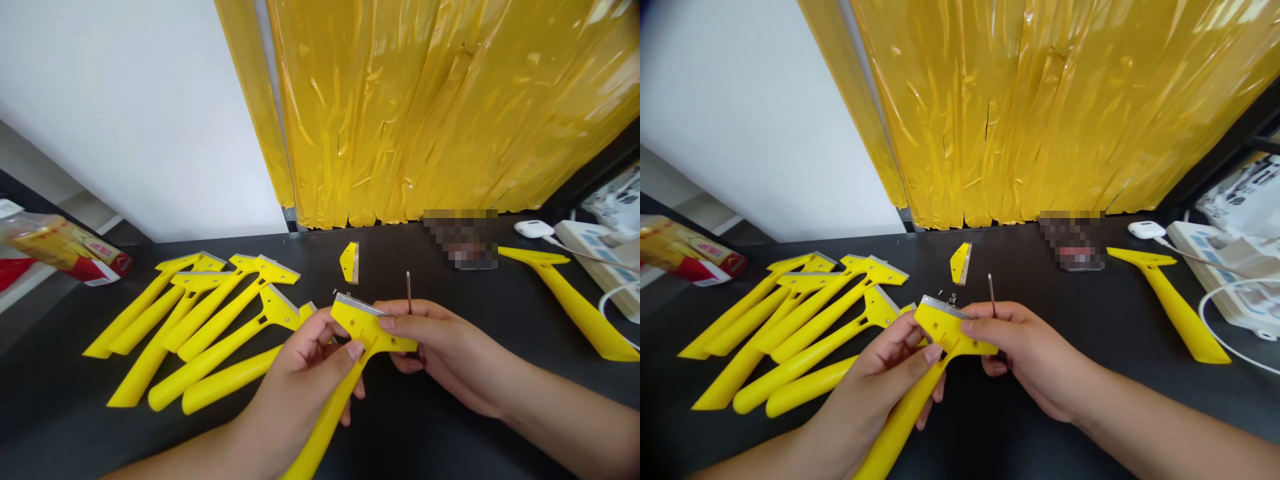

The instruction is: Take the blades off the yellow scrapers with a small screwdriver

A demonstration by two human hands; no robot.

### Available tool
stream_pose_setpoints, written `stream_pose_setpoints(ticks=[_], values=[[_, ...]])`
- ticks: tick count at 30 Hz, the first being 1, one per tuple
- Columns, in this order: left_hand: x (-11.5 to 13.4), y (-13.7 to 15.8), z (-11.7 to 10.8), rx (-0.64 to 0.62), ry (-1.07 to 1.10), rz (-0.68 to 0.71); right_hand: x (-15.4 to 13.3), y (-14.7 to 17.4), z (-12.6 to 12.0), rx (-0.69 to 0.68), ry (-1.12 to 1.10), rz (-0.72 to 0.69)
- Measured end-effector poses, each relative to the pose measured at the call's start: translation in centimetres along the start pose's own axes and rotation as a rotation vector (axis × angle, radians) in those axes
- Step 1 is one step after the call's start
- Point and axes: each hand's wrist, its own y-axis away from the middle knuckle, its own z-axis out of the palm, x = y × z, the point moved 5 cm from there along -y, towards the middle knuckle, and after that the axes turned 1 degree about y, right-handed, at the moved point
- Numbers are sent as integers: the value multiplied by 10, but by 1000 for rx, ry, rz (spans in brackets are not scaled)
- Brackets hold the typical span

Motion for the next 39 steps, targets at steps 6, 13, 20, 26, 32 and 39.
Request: stream_pose_setpoints(ticks=[6,13,20,26,32,39], values=[[-1,3,-1,-5,58,4,3,0,0,-1,-50,14],[-5,2,-1,-58,58,-11,7,-3,-1,-12,-52,40],[-7,4,0,-94,74,-58,3,-9,-12,-45,55,118],[-7,5,-2,-68,60,-84,-2,-12,-21,-99,158,145],[-3,0,-6,-90,33,-95,-5,-12,-22,-92,249,134],[-14,6,-4,-49,-66,-221,-20,-21,-47,88,482,70]])
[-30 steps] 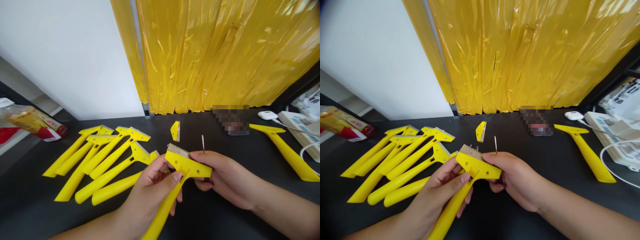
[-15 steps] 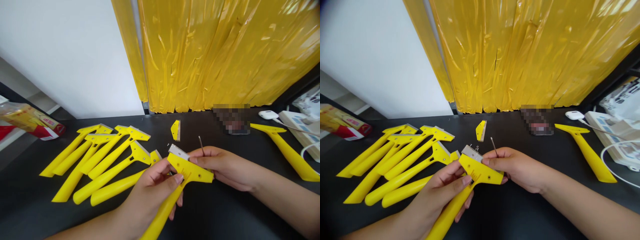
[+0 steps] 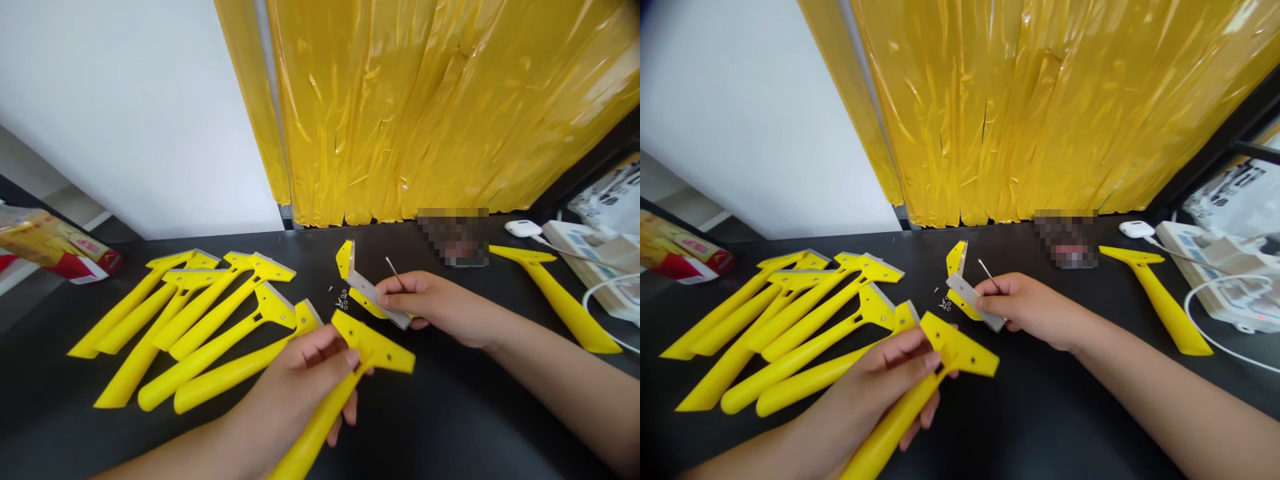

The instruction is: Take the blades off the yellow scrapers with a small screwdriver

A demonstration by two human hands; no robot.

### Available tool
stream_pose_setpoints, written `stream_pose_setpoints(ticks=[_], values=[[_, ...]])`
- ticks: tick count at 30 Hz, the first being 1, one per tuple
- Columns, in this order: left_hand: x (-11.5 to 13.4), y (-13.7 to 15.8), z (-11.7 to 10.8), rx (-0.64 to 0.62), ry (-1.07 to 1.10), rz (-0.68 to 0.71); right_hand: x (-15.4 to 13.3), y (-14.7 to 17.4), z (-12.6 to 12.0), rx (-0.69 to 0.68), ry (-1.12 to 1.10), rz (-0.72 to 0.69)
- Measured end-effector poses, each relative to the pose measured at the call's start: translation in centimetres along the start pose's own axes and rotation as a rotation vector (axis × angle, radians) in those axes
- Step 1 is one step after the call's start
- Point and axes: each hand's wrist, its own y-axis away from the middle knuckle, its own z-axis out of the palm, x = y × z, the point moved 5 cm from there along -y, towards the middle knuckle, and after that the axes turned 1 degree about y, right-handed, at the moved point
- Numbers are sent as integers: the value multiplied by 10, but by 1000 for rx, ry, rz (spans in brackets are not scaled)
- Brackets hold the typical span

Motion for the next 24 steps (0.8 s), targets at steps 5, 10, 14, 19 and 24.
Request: stream_pose_setpoints(ticks=[5,10,14,19,24], values=[[-24,6,11,-168,-39,-138,2,-5,-2,48,47,11],[-18,2,6,-113,2,-77,-1,-2,1,46,26,1],[-2,-3,2,-44,60,52,-4,5,9,-25,-48,-18],[8,1,1,24,106,103,-8,15,24,-169,-177,-36],[9,1,0,7,86,114,-9,18,25,-212,-218,-32]])
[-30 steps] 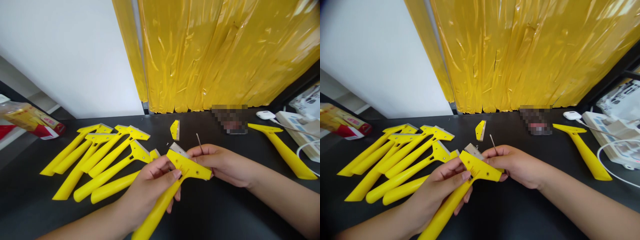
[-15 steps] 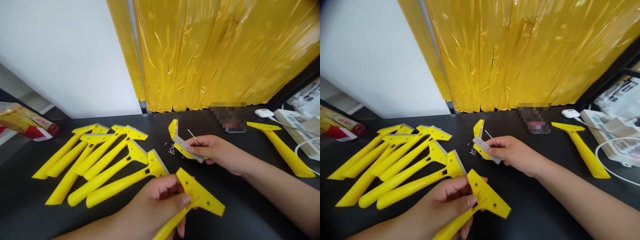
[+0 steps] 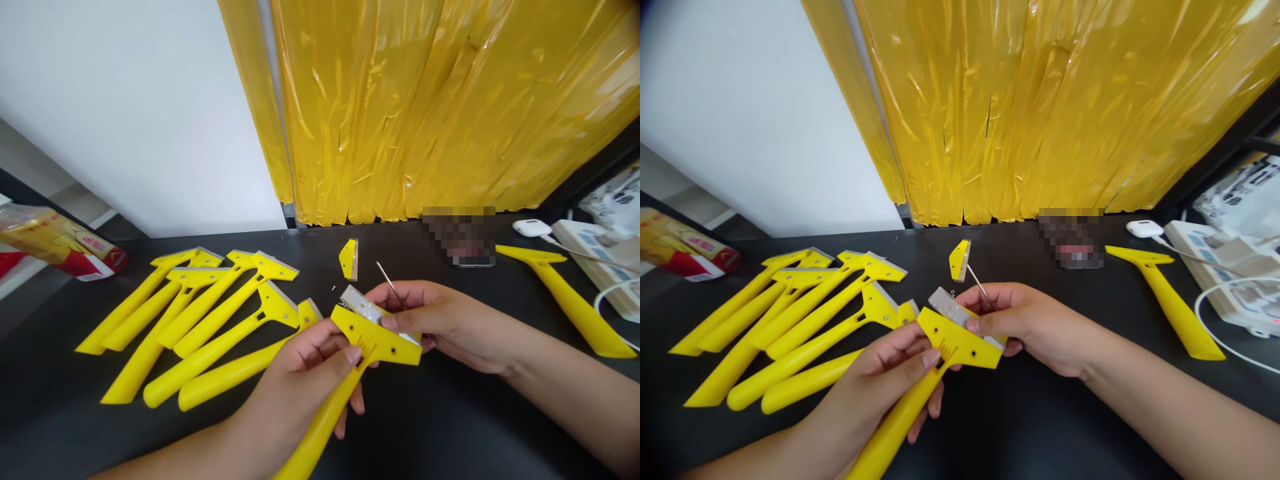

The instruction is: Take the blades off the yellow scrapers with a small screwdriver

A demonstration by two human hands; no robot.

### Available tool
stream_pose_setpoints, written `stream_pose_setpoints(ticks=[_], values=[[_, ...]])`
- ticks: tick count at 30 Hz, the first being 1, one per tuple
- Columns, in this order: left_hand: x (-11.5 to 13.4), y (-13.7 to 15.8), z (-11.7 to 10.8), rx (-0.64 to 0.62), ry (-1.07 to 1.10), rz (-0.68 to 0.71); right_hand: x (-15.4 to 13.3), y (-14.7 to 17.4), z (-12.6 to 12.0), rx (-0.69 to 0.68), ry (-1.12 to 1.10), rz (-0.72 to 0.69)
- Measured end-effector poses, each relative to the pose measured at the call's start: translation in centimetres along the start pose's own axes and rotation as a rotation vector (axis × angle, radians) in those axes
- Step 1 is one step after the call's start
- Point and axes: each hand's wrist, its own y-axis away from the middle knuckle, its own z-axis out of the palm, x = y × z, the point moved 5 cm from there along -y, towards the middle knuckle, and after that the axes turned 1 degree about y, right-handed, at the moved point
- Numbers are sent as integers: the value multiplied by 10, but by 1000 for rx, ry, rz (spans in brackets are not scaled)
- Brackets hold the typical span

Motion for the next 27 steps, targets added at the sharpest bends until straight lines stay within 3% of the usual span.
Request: stream_pose_setpoints(ticks=[7,17,22,27], values=[[0,-3,0,-21,-40,35,0,0,0,-13,22,22],[15,6,-2,15,85,-23,-16,3,-21,326,-25,-209],[19,5,-4,65,215,7,-18,6,-18,333,-51,-236],[17,0,-7,68,118,8,-20,17,-7,231,110,-221]])
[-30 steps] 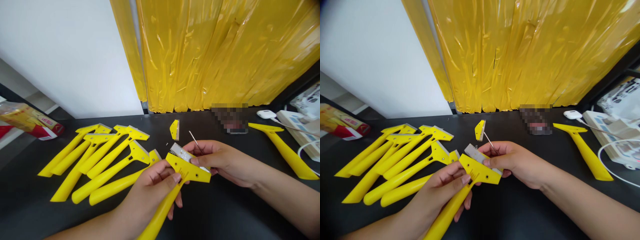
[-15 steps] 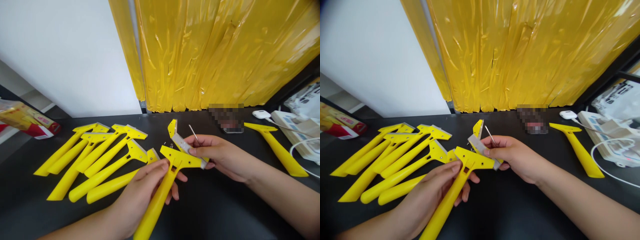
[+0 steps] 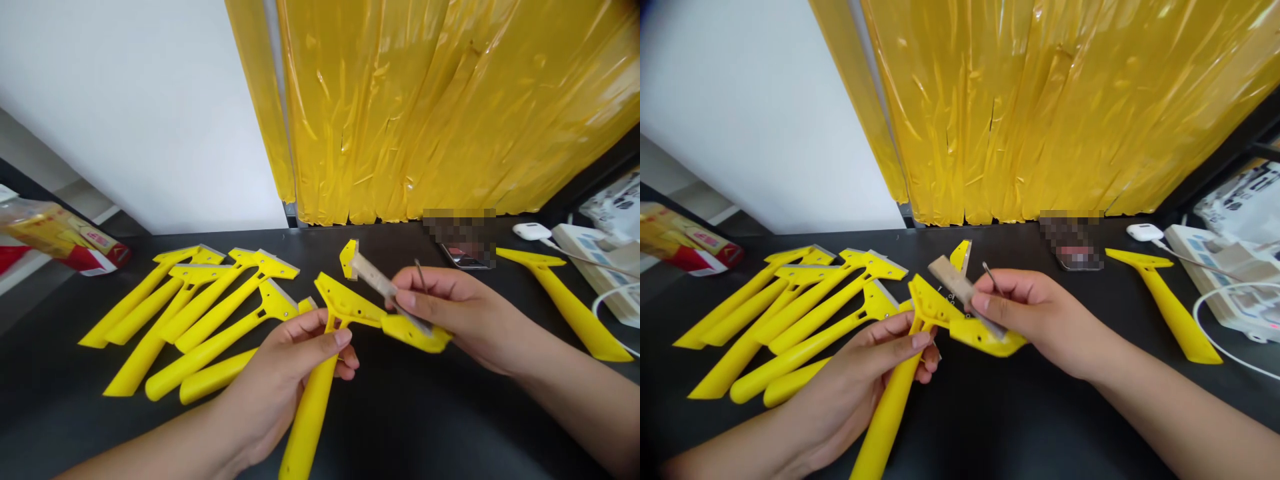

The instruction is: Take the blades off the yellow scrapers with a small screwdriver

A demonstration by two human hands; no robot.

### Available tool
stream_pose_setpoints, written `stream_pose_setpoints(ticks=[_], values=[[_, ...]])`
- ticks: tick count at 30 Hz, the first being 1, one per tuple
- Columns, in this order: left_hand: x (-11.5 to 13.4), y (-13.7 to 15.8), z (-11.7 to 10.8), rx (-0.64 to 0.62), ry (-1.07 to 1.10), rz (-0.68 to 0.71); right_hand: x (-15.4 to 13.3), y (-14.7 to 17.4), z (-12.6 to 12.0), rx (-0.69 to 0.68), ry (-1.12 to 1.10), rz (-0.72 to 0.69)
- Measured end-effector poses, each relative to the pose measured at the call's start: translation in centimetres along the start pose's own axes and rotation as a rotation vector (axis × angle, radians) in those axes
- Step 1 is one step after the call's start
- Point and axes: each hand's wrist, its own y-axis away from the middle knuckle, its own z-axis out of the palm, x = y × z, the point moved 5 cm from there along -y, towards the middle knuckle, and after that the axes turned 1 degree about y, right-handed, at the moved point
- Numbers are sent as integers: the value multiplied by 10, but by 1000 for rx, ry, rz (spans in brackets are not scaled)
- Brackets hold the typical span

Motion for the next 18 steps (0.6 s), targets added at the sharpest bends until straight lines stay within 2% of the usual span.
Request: stream_pose_setpoints(ticks=[3,8,10,13,18], values=[[-2,0,-2,19,-35,-15,-6,9,3,-69,195,-3],[-3,4,4,-46,-114,18,-4,12,5,71,476,-46],[-6,5,5,-50,-164,1,4,10,10,84,540,-65],[-10,3,3,-10,-221,-21,18,7,22,33,611,-64],[-17,-1,1,-19,-280,-55,30,10,31,-20,639,28]])
